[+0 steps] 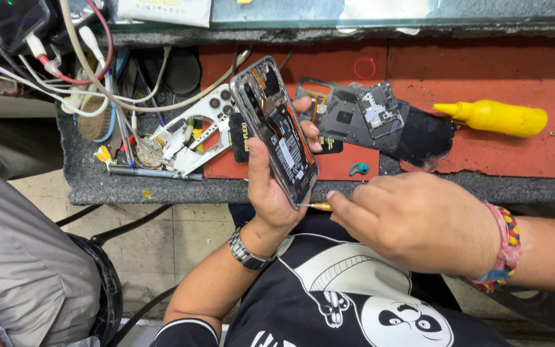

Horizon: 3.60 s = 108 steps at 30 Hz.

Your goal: The person uses a screwdriver to remove screws from a disassembled smartphone, then uses a plastic pry tool to separate the screen from the frame. They apply a black adhesive strip along the phone's edge and press the screen back into place.

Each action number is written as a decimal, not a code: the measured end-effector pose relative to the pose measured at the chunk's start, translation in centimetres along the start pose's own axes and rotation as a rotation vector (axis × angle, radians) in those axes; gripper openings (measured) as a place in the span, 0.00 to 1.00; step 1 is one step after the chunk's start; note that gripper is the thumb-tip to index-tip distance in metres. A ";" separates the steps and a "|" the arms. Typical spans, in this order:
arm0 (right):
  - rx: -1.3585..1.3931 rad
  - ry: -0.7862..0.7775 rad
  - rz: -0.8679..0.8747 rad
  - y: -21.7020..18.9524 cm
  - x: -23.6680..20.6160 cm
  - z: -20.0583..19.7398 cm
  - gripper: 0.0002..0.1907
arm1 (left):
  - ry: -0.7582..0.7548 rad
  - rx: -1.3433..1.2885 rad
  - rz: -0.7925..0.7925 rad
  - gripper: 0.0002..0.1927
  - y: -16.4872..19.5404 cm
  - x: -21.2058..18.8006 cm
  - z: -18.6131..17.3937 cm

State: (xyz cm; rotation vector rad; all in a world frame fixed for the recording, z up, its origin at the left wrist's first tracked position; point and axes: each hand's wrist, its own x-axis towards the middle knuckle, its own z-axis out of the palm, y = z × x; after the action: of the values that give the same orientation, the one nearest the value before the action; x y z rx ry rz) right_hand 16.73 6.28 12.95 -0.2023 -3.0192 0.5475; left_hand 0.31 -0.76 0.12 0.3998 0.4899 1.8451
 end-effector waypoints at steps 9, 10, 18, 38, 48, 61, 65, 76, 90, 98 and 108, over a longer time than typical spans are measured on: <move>-0.162 0.143 -0.208 0.3 0.1 -0.4 0.15 | 0.032 -0.054 -0.004 0.33 0.2 0.5 0.3; -0.086 0.150 -0.162 0.5 0.0 -0.4 0.16 | 0.034 -0.072 -0.021 0.34 0.2 0.5 0.4; 0.291 0.455 0.064 0.0 0.6 2.7 0.24 | 0.083 -0.033 -0.028 0.36 0.3 0.8 0.6; 0.314 0.407 0.012 -1.2 2.2 6.0 0.21 | 0.068 0.057 -0.040 0.37 0.3 0.3 0.5; 0.546 0.506 0.400 2.0 1.1 6.6 0.17 | 0.083 0.019 0.004 0.35 0.1 0.4 0.6; 0.343 0.437 0.504 5.5 0.7 5.5 0.13 | 0.051 -0.072 0.007 0.36 0.6 0.7 0.4; 0.335 0.458 0.548 5.4 0.2 5.1 0.12 | 0.065 -0.097 -0.018 0.38 0.8 0.7 0.7; 0.569 0.475 0.463 3.5 -4.2 3.7 0.13 | -0.008 -0.354 -0.233 0.42 1.8 1.3 0.2; 0.448 0.424 0.360 0.1 -0.3 5.2 0.11 | -0.008 -0.285 -0.244 0.41 1.8 0.9 0.0; 0.513 0.329 0.383 0.1 0.5 3.6 0.19 | -0.003 -0.306 -0.213 0.39 1.5 0.9 -0.1; 0.367 0.372 0.401 0.3 -2.2 2.4 0.09 | -0.023 -0.245 -0.168 0.36 1.2 0.8 -0.2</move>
State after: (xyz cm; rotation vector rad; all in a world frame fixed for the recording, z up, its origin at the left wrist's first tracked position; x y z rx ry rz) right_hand 18.69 5.47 10.51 -0.7937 -2.4695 0.9564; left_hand -1.01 -0.41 0.60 0.2068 0.2686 1.7106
